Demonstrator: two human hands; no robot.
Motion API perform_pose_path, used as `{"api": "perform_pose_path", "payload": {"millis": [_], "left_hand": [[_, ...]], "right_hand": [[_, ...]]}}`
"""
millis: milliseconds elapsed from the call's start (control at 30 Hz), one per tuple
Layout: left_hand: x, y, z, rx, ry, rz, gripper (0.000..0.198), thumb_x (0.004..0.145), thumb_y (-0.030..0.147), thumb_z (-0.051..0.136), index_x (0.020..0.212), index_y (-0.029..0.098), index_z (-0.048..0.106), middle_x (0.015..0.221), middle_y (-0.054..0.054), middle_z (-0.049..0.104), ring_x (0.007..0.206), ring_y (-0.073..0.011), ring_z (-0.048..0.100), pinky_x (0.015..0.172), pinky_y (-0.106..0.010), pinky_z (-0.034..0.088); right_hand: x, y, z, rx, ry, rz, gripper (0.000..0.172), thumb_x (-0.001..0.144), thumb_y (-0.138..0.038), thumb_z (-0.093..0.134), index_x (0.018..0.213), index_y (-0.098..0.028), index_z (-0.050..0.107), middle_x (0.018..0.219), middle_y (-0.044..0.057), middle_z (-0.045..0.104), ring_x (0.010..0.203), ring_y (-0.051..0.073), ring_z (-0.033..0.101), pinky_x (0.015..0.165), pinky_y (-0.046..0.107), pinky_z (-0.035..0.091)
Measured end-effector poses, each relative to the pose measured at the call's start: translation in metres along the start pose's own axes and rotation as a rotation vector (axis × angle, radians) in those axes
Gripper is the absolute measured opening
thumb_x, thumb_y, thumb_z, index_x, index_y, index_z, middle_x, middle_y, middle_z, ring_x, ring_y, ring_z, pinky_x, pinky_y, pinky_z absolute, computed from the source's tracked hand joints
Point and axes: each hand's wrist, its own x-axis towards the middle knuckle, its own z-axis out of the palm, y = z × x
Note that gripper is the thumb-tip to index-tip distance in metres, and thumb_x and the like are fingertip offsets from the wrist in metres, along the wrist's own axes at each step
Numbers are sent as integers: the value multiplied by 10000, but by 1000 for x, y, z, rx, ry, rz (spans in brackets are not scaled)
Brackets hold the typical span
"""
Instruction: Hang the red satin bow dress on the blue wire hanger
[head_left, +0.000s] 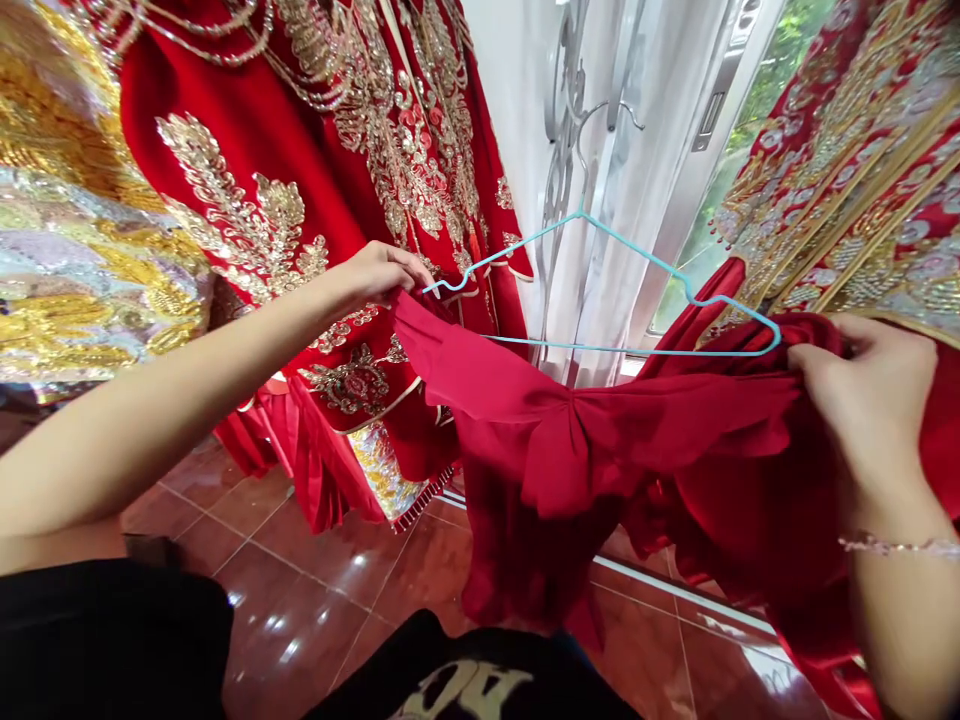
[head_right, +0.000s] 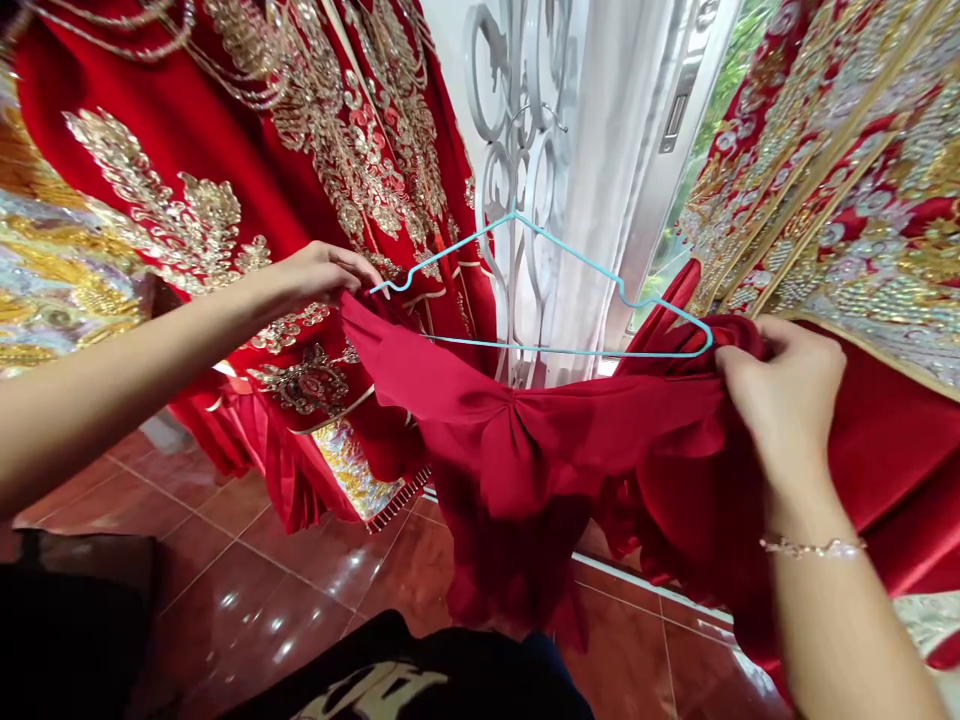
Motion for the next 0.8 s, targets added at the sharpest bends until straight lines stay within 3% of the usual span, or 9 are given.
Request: {"api": "perform_pose_path", "payload": {"millis": [100, 200, 267, 333, 500, 633, 800], "left_hand": [[-10, -22, 14, -63, 45, -65, 424, 591, 188, 502, 904, 165, 788, 672, -71, 689, 511, -131, 470, 514, -288, 406], [-26, -42, 34, -74, 10, -13, 339, 538, 184, 485, 737, 165, 759, 698, -62, 716, 557, -149, 519, 545, -282, 451], [-39, -50, 48, -64, -39, 97, 304, 533, 173, 471, 668, 177, 744, 763, -47, 740, 681, -171, 606, 697, -300, 528], [-52, -54, 60, -22, -128, 214, 310, 554, 148, 467, 657, 196, 756, 829, -30, 750, 834, -184, 652, 899, -326, 529], [-69, -69, 88, 63, -432, 237, 428, 634, 79, 481, 855, 203, 827, 1050, -53, 730, 1068, -223, 635, 1042, -362, 485], [-77, -84, 109, 165, -560, 162, 459, 691, 49, 488, 1002, 144, 813, 1125, -108, 679, 1147, -249, 590, 1109, -368, 454], [-89, -82, 126, 173, -744, 259, 631, 629, -43, 448, 1075, 235, 798, 1299, -62, 573, 1243, -183, 553, 1158, -278, 390]], "right_hand": [[-27, 5, 16, 313, 177, 95, 153, 431, -268, 522, 485, -226, 384, 531, -18, 343, 527, 130, 305, 514, 311, 248], [-64, 0, 29, 465, 215, 208, 137, 412, -261, 513, 490, -240, 403, 546, -6, 365, 544, 162, 325, 506, 327, 261], [-87, -7, 34, 463, 206, 278, 129, 412, -269, 511, 516, -259, 436, 568, 1, 372, 557, 187, 347, 508, 339, 272], [-104, -16, 36, 449, 190, 297, 130, 415, -274, 515, 525, -271, 445, 582, 8, 374, 566, 210, 367, 516, 355, 279], [-127, -39, 34, 454, 206, 276, 120, 442, -273, 527, 506, -273, 425, 593, 23, 360, 610, 263, 458, 554, 386, 290], [-139, -54, 28, 446, 296, 254, 124, 430, -281, 529, 496, -282, 423, 584, 36, 351, 620, 312, 505, 540, 384, 263], [-147, -53, 24, 432, 338, 203, 105, 456, -256, 543, 530, -275, 472, 568, 10, 375, 556, 213, 396, 528, 333, 244]]}}
